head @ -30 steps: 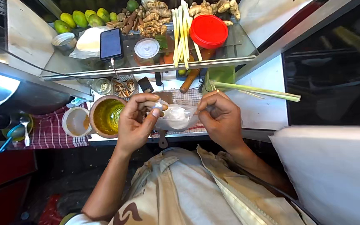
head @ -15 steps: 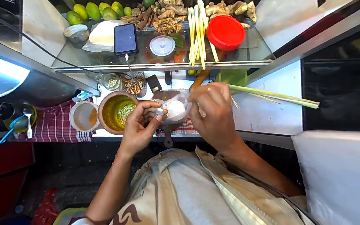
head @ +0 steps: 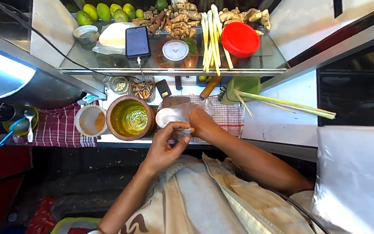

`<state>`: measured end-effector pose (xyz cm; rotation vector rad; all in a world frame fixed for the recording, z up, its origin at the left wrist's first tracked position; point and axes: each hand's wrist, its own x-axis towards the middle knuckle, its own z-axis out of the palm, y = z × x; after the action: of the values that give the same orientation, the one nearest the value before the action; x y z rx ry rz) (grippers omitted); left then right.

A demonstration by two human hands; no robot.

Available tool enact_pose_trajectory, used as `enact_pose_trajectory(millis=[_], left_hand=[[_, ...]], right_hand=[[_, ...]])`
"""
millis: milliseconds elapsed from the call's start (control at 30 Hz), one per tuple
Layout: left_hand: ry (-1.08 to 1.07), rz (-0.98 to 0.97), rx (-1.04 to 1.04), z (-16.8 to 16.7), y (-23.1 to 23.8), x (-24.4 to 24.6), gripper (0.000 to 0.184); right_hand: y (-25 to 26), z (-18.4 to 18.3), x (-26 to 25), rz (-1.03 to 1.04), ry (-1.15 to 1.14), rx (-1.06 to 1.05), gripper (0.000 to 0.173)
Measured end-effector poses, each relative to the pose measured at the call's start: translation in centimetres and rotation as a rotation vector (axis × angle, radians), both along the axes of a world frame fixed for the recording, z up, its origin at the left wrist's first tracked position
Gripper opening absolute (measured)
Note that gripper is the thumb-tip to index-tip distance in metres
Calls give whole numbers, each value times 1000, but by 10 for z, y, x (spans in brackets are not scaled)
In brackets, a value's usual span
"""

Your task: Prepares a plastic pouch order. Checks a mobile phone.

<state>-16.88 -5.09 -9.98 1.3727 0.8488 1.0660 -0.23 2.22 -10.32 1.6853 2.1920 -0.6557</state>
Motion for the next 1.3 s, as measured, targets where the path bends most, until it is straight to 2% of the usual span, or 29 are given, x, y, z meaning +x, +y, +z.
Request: enact_pose_trajectory(millis=[100, 233, 367, 500, 567, 700, 800, 867, 933, 1100, 1133, 1233, 1300], left_hand=[[-8, 21, -2, -2, -2, -2, 27], [-7, 28, -1, -5, -2, -3, 28], [-25, 27, 2, -8, -4, -2, 28], [-14, 78, -14, -9, -6, -5, 34], [127, 156, 13, -14, -7, -8, 47], [654, 223, 95, -41, -12, -13, 79], [811, 162, 82, -64, -10, -7, 83], [840, 149, 61, -76, -4, -3, 81], [832, 152, 41, -86, 2, -1, 79], [731, 252, 35, -96, 10, -2, 75], [708, 270, 40, -99, 9, -2, 78], [702, 286, 0, -107, 4, -4, 88], [707, 277, -12, -106, 0, -6, 95]], right_hand=[[-1, -10, 5, 47, -18, 60, 42], [1, -4, 4, 109, -76, 23, 36], [0, -3, 10, 154, 29, 79, 50], [5, -9, 14, 191, 13, 72, 29], [9, -16, 19, 184, 29, 75, 45], [13, -22, 25, 194, 83, 115, 62], [15, -23, 28, 215, 108, 129, 70], [17, -25, 30, 235, 115, 126, 70], [16, -24, 32, 234, 117, 110, 60], [17, -17, 36, 247, 103, 82, 18], [17, -17, 35, 252, 103, 85, 17], [17, -17, 36, 271, 119, 95, 37], [18, -16, 38, 257, 149, 90, 59]])
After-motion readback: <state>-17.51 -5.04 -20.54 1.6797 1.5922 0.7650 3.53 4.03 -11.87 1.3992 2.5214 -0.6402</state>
